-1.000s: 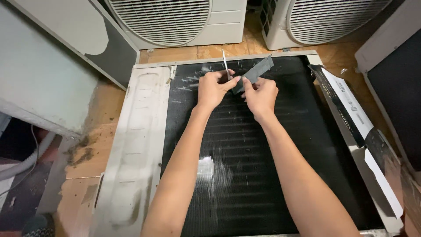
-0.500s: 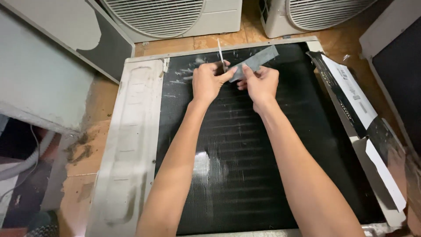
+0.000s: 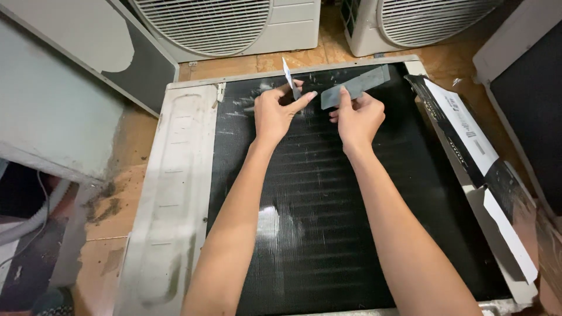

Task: Straighten the fins of an air conditioner unit using a fin comb tool

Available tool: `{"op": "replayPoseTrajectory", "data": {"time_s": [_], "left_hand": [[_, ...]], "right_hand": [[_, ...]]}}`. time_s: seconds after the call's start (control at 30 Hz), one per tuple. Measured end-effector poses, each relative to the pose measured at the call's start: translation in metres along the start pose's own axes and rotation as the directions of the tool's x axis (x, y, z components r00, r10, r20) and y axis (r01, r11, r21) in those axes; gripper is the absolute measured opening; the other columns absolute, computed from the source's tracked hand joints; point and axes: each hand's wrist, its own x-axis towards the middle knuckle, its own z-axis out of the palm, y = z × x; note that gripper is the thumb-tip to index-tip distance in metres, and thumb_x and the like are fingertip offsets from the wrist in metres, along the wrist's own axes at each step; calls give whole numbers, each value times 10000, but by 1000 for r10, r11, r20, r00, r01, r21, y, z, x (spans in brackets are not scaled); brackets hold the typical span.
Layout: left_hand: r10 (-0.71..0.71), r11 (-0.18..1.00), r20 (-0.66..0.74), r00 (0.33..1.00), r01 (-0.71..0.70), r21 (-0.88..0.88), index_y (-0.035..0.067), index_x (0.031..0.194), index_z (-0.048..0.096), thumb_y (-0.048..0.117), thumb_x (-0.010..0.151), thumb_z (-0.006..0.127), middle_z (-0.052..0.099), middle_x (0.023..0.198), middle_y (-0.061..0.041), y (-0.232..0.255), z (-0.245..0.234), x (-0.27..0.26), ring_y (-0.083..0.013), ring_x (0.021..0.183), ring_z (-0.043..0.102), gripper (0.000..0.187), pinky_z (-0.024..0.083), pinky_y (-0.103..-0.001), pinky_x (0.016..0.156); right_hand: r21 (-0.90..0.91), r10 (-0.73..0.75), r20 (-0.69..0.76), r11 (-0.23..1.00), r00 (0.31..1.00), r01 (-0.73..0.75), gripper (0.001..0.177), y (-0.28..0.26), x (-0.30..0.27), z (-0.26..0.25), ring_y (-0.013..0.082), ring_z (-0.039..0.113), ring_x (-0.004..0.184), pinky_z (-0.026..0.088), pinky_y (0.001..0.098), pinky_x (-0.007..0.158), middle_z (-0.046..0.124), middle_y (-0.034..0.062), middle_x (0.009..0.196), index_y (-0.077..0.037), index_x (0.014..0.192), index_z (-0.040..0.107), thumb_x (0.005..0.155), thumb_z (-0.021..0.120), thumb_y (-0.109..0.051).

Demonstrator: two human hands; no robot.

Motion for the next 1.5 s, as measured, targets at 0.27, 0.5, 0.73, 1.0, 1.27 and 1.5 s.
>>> {"op": "replayPoseTrajectory", "data": {"time_s": [0.27,0.5,0.73,1.0,1.27,1.5], "left_hand": [[-9,999,32,999,8,37,112,1114,771,408,786,889,779,1070,-148,-5,-1,1,-370,1073,723,458,582,-464,912],[-19,999,37,999,18,37,90,1129,769,432,793,888,779,1075,-156,-6,-1,0,-383,1049,736,494,584,-464,891],[-40,999,50,998,38,39,110,1109,770,465,777,879,784,1057,-146,-1,-3,-1,-388,1048,731,499,587,-481,890],[-93,995,60,994,90,50,129,1133,770,490,769,872,791,1045,-121,0,-6,0,-368,1048,737,523,596,-458,892],[-131,988,70,989,124,89,171,1137,773,518,752,865,795,1051,-78,4,-8,2,-321,1057,742,526,595,-445,909],[-167,983,75,983,161,90,182,1149,771,535,746,866,797,1049,-64,6,-10,2,-313,1057,745,545,599,-428,900]], "right_hand": [[-44,19,7,999,1000,-19,264,0,1,2,136,691,450,548,250,444,692,98,550,-44,718,719,946,708,-176],[-50,8,18,999,1000,-7,256,-3,-1,2,150,689,448,549,258,462,688,120,553,-12,748,724,955,705,-163],[-81,-10,176,996,984,24,242,-1,-1,5,161,683,454,542,271,513,698,150,583,0,796,733,949,726,-186],[-136,-33,288,988,957,75,243,-7,-6,4,177,723,493,559,270,546,721,144,607,18,801,738,960,705,-163],[-115,9,302,993,953,27,280,-5,-6,5,205,742,531,585,275,563,737,200,672,79,818,714,961,721,-161],[-175,10,286,984,958,42,259,4,0,12,204,749,548,586,289,546,733,181,656,27,797,738,931,740,-194]]}}
